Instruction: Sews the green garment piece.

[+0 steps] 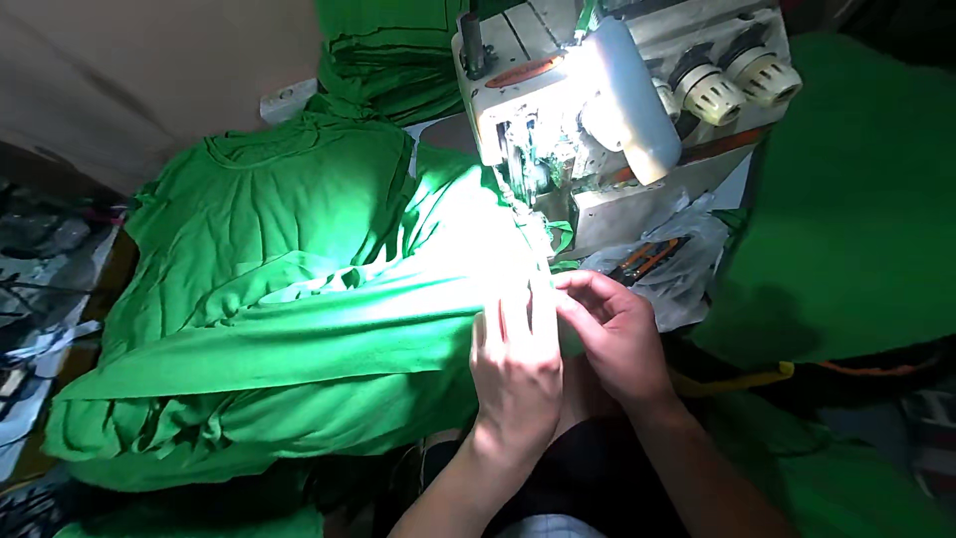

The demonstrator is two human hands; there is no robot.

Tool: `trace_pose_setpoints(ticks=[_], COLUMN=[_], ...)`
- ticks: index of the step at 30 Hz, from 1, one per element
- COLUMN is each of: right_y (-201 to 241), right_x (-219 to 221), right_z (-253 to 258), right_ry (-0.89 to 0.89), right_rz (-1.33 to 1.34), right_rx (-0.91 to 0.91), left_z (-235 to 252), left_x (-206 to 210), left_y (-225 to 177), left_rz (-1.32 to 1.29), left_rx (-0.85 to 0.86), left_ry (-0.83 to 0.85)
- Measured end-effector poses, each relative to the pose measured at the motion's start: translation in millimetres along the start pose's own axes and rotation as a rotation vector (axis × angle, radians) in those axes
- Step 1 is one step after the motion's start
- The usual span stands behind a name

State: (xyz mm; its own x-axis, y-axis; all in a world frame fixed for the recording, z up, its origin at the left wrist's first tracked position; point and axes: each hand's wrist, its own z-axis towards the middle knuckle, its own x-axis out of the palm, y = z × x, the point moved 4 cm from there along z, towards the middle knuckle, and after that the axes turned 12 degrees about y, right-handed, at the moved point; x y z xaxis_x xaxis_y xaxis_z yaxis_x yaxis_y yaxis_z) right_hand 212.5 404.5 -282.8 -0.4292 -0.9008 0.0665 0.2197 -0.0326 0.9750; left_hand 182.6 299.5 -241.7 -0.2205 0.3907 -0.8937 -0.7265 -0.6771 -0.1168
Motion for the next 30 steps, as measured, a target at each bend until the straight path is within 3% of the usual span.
trace_pose_setpoints(ticks=[4, 7, 15, 21, 30], right_y=[-1, -1, 1, 1, 10], right_x=[-2, -4, -4, -4, -16], right_z=[-1, -1, 3, 5, -15], right_ry=[0.014, 0.013, 0.031, 0.039, 0.13], right_rz=[-0.025, -0.056, -0.058, -0.013, -0.139], right_rx=[0.038, 0.025, 0.01, 0.014, -0.021], left_z=[-34, -58, -15, -3, -34], left_x=[1, -1, -21, -27, -6], left_y=[15, 28, 29, 20, 8], left_rz=[-0.06, -0.19, -0.26, -0.278, -0.481], left_rx=[-0.046, 0.012, 0.255, 0.314, 0.291], left_ry=[-0.059, -0.173, -0.346, -0.297, -0.205])
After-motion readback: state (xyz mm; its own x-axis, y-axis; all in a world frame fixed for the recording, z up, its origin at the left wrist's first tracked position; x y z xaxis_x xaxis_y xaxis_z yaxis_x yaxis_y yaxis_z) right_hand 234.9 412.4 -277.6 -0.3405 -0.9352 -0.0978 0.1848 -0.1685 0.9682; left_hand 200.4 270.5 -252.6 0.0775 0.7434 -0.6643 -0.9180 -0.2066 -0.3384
